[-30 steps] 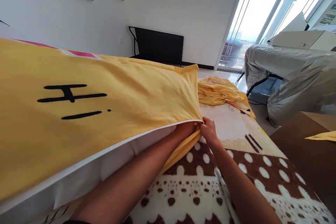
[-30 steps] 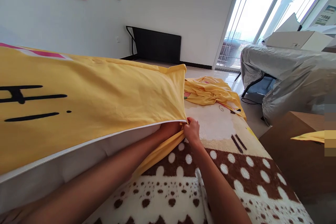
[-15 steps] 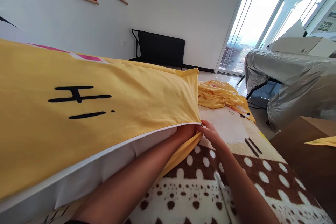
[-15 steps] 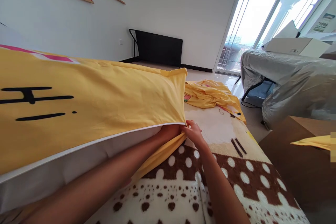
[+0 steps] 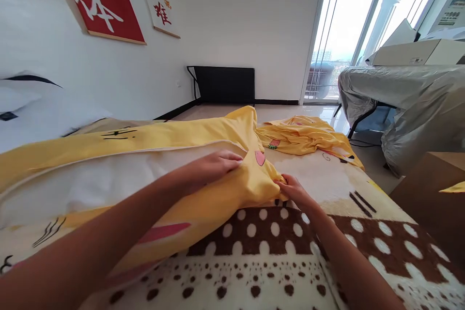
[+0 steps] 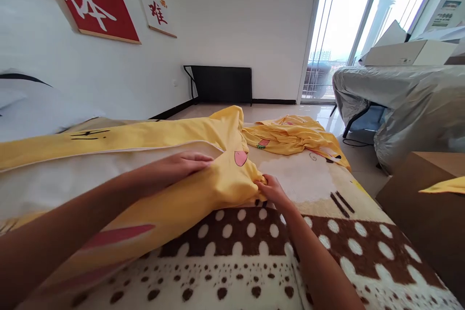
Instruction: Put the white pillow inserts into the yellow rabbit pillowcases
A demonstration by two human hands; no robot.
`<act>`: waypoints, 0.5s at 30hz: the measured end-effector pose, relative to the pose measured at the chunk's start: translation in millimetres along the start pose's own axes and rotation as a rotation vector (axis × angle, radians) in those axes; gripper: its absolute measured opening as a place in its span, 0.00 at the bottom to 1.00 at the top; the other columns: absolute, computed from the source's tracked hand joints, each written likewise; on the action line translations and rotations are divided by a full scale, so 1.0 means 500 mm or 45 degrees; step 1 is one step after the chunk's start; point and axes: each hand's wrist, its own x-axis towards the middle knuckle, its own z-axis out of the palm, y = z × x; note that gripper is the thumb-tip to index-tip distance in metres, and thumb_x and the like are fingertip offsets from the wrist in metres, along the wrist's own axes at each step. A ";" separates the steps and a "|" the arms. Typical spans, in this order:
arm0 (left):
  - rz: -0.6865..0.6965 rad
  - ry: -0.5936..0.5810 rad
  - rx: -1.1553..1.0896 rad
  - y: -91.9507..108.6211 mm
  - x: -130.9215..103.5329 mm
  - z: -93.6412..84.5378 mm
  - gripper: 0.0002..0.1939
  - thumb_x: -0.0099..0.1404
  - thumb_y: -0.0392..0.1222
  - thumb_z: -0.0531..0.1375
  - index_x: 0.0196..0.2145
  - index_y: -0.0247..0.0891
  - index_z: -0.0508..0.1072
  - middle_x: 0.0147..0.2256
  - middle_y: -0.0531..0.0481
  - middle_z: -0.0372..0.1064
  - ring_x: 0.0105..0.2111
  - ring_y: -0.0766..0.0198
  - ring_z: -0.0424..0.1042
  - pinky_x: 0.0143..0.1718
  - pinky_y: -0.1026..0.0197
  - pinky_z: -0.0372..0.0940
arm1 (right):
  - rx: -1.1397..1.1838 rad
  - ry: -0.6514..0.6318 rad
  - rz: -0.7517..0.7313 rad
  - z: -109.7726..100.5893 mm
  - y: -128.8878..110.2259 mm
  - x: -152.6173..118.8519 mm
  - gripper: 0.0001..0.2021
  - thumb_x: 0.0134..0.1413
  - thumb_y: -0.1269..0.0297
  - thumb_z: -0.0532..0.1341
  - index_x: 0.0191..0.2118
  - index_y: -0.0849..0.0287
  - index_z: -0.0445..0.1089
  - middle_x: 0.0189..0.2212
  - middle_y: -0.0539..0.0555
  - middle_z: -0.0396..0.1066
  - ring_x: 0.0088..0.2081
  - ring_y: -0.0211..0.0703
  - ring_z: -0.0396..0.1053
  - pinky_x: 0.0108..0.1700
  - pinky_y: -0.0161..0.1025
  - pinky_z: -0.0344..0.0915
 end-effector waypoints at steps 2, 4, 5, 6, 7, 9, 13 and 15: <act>-0.114 0.140 -0.046 -0.008 -0.020 -0.043 0.22 0.58 0.58 0.54 0.40 0.39 0.73 0.39 0.51 0.75 0.37 0.60 0.72 0.34 0.64 0.66 | 0.040 0.032 -0.001 -0.004 -0.001 0.000 0.20 0.42 0.50 0.62 0.34 0.63 0.69 0.26 0.49 0.69 0.27 0.37 0.64 0.29 0.32 0.60; -0.156 0.110 0.102 -0.026 -0.033 -0.085 0.21 0.56 0.59 0.55 0.36 0.39 0.72 0.33 0.56 0.74 0.32 0.65 0.70 0.32 0.67 0.63 | 0.076 0.052 0.017 -0.012 -0.002 0.000 0.21 0.40 0.48 0.62 0.33 0.63 0.68 0.25 0.49 0.69 0.27 0.36 0.64 0.29 0.32 0.60; -0.176 0.160 0.243 -0.037 -0.037 -0.104 0.19 0.56 0.58 0.56 0.32 0.38 0.72 0.28 0.59 0.72 0.29 0.67 0.68 0.30 0.68 0.61 | 0.089 0.059 0.034 -0.016 -0.003 0.000 0.21 0.39 0.48 0.61 0.33 0.62 0.68 0.24 0.48 0.68 0.26 0.36 0.64 0.29 0.32 0.60; -0.190 0.285 0.397 -0.048 -0.038 -0.123 0.17 0.56 0.55 0.56 0.28 0.37 0.71 0.23 0.61 0.68 0.27 0.70 0.65 0.30 0.69 0.58 | 0.095 0.058 0.055 -0.018 -0.005 -0.001 0.20 0.39 0.48 0.61 0.32 0.62 0.68 0.23 0.48 0.67 0.26 0.36 0.63 0.29 0.32 0.60; -0.198 0.470 0.533 -0.058 -0.036 -0.140 0.15 0.57 0.52 0.55 0.26 0.36 0.70 0.20 0.61 0.64 0.25 0.71 0.62 0.30 0.70 0.56 | 0.094 0.047 0.081 -0.018 -0.008 -0.001 0.20 0.38 0.49 0.61 0.31 0.62 0.68 0.21 0.48 0.67 0.25 0.36 0.63 0.28 0.32 0.59; -0.189 0.872 0.684 -0.067 -0.025 -0.164 0.12 0.58 0.46 0.53 0.23 0.36 0.68 0.17 0.59 0.59 0.24 0.70 0.58 0.29 0.69 0.52 | 0.070 0.001 0.133 -0.012 -0.018 -0.004 0.17 0.37 0.52 0.61 0.28 0.63 0.69 0.19 0.48 0.65 0.22 0.34 0.60 0.25 0.31 0.56; -0.034 1.357 0.654 -0.041 0.018 -0.169 0.08 0.59 0.41 0.51 0.24 0.39 0.64 0.19 0.54 0.58 0.23 0.66 0.56 0.28 0.63 0.51 | -0.041 -0.124 0.170 0.033 -0.048 -0.020 0.10 0.38 0.61 0.61 0.25 0.64 0.70 0.15 0.46 0.62 0.19 0.32 0.57 0.21 0.30 0.52; 0.094 1.510 0.615 -0.008 0.043 -0.155 0.08 0.61 0.41 0.49 0.26 0.39 0.63 0.22 0.53 0.60 0.25 0.65 0.57 0.30 0.62 0.53 | -0.104 -0.176 0.150 0.066 -0.061 -0.034 0.06 0.36 0.66 0.61 0.24 0.64 0.71 0.16 0.46 0.63 0.20 0.32 0.58 0.21 0.29 0.53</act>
